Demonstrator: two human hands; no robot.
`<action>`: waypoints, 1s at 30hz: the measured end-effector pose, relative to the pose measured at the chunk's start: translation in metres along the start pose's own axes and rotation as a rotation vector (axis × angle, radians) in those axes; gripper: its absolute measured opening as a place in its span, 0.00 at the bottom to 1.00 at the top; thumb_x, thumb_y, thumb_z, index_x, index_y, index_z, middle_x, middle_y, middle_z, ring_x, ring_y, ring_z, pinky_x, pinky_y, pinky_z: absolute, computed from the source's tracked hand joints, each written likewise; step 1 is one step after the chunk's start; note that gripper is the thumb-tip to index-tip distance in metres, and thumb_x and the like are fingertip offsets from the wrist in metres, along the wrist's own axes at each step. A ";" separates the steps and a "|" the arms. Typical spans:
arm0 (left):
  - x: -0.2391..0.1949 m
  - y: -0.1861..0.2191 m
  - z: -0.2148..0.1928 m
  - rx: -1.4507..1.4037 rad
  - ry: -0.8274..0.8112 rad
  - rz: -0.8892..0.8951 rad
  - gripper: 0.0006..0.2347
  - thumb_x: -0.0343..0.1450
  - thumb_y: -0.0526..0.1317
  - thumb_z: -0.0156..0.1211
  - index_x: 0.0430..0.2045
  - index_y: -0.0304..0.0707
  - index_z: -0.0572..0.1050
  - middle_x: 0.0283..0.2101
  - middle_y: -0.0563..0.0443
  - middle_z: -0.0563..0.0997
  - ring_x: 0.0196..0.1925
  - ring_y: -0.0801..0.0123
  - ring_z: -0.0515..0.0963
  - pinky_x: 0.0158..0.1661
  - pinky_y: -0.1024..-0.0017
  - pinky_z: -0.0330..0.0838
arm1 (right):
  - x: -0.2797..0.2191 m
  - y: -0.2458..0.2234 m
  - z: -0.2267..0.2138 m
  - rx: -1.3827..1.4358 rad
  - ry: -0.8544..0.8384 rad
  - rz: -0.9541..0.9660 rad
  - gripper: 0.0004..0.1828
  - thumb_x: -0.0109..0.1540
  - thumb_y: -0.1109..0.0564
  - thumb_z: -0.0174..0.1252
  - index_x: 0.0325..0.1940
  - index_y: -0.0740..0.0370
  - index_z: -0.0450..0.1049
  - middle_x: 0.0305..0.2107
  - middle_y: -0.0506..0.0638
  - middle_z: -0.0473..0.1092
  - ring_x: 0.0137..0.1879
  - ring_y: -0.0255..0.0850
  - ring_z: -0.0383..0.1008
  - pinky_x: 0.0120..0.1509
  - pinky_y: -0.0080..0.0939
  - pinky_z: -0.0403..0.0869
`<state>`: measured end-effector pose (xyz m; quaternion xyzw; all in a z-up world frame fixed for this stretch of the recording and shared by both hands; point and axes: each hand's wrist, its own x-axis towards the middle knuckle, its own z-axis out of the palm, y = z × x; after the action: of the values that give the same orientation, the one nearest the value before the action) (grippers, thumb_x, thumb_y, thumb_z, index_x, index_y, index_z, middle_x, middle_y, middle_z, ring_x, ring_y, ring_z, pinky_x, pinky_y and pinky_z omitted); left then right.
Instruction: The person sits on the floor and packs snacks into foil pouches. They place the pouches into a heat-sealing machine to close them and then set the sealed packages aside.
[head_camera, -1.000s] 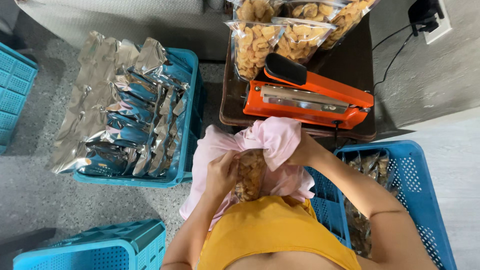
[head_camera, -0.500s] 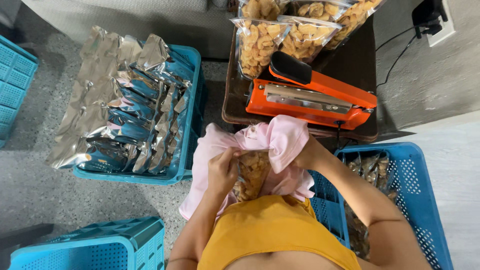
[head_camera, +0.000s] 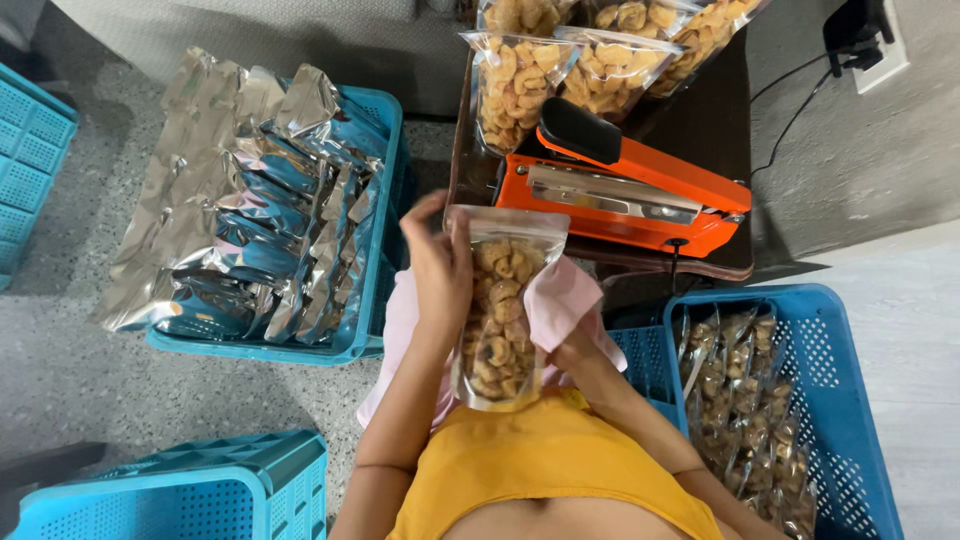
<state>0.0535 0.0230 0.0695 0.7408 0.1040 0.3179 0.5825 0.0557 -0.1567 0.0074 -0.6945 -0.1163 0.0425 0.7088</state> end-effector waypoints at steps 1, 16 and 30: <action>-0.004 0.001 -0.001 -0.102 0.037 0.085 0.18 0.78 0.45 0.53 0.55 0.32 0.61 0.60 0.27 0.62 0.45 0.63 0.79 0.34 0.70 0.78 | 0.001 -0.001 -0.001 -0.018 0.015 -0.022 0.21 0.61 0.56 0.62 0.59 0.63 0.74 0.48 0.51 0.75 0.49 0.38 0.78 0.53 0.37 0.78; -0.121 -0.074 0.009 -0.449 -0.187 -0.254 0.33 0.79 0.56 0.44 0.73 0.31 0.47 0.75 0.34 0.55 0.77 0.50 0.55 0.73 0.58 0.48 | 0.018 -0.003 0.036 -0.464 -0.318 -0.302 0.22 0.62 0.55 0.62 0.59 0.61 0.74 0.49 0.51 0.76 0.50 0.38 0.79 0.54 0.38 0.78; -0.071 -0.120 0.002 -0.985 0.243 -0.483 0.33 0.76 0.63 0.50 0.62 0.30 0.59 0.57 0.40 0.71 0.58 0.55 0.74 0.60 0.55 0.69 | -0.013 0.004 0.043 -0.365 -0.208 -0.254 0.22 0.62 0.53 0.62 0.60 0.60 0.74 0.50 0.50 0.76 0.51 0.39 0.79 0.55 0.38 0.78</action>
<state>0.0253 0.0201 -0.0675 0.2943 0.1762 0.2697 0.8997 0.0337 -0.1176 0.0022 -0.7828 -0.2807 0.0025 0.5553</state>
